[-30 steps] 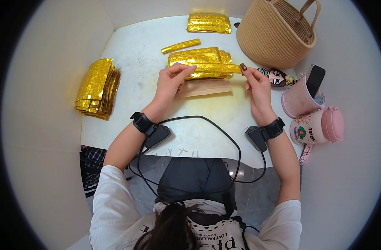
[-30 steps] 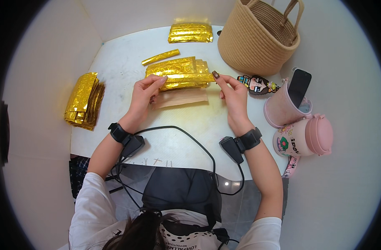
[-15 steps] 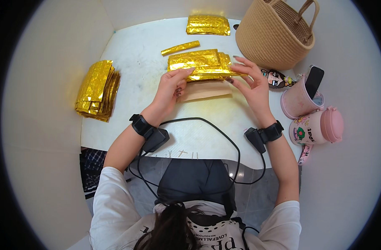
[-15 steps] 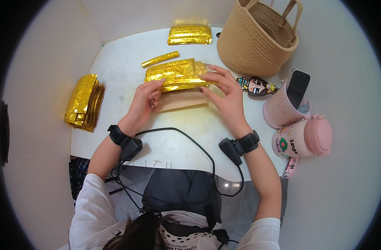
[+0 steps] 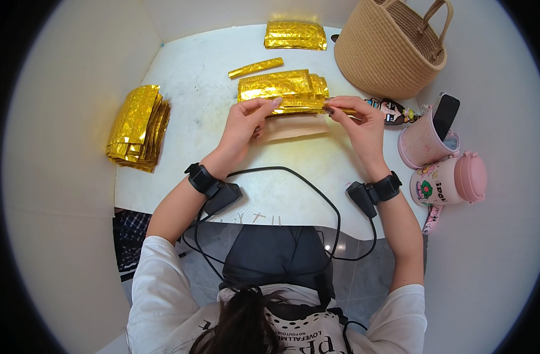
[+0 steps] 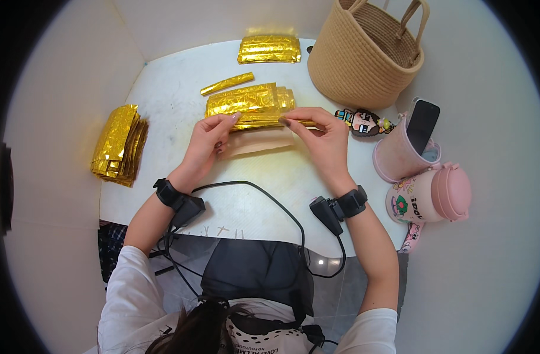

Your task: Fold and stack gold bubble mailers on a white desk.

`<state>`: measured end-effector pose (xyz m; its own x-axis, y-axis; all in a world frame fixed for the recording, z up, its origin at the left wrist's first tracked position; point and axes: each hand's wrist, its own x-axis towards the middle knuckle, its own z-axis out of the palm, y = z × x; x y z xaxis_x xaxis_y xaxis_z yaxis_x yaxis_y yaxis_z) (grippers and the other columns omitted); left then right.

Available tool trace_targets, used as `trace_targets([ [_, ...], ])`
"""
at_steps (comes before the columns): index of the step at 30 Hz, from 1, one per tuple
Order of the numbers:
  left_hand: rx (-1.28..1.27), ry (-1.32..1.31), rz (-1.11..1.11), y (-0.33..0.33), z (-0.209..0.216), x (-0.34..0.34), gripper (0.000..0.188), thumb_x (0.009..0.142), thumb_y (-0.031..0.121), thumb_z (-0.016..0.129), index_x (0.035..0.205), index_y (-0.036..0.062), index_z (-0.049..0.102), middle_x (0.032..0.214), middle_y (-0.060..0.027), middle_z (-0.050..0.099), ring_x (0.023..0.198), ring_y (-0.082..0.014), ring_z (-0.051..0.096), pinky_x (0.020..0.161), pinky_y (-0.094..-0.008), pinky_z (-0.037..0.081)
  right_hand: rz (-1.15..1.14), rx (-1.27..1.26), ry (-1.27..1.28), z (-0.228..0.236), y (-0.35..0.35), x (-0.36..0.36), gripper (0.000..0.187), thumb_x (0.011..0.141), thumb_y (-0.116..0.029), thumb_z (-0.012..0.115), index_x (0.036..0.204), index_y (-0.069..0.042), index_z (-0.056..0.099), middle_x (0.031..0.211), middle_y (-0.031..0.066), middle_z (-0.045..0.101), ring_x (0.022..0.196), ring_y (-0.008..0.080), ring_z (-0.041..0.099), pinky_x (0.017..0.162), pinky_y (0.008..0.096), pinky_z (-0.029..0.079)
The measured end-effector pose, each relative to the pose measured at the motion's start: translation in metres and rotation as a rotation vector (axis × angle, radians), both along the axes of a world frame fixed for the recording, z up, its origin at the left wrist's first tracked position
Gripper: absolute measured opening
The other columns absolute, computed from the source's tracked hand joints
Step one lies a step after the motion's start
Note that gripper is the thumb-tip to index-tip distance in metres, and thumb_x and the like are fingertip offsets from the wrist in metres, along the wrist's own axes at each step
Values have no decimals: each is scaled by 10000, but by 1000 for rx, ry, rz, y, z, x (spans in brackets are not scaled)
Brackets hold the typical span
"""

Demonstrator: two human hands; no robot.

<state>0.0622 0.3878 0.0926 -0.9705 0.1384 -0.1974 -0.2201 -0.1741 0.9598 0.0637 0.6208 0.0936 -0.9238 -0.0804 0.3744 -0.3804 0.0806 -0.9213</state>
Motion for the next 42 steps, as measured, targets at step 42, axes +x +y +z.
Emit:
trace_targets([
  [42,33,265,-204,5,-4,6,228,870,79,653,1074,-21,665,1035,-118,670,853,-141,663,755,-246,560,220,-89,-210,-11,-8,1,179,838,2,638,1011,14,683,966,73,672,873,110,632,776,228,505],
])
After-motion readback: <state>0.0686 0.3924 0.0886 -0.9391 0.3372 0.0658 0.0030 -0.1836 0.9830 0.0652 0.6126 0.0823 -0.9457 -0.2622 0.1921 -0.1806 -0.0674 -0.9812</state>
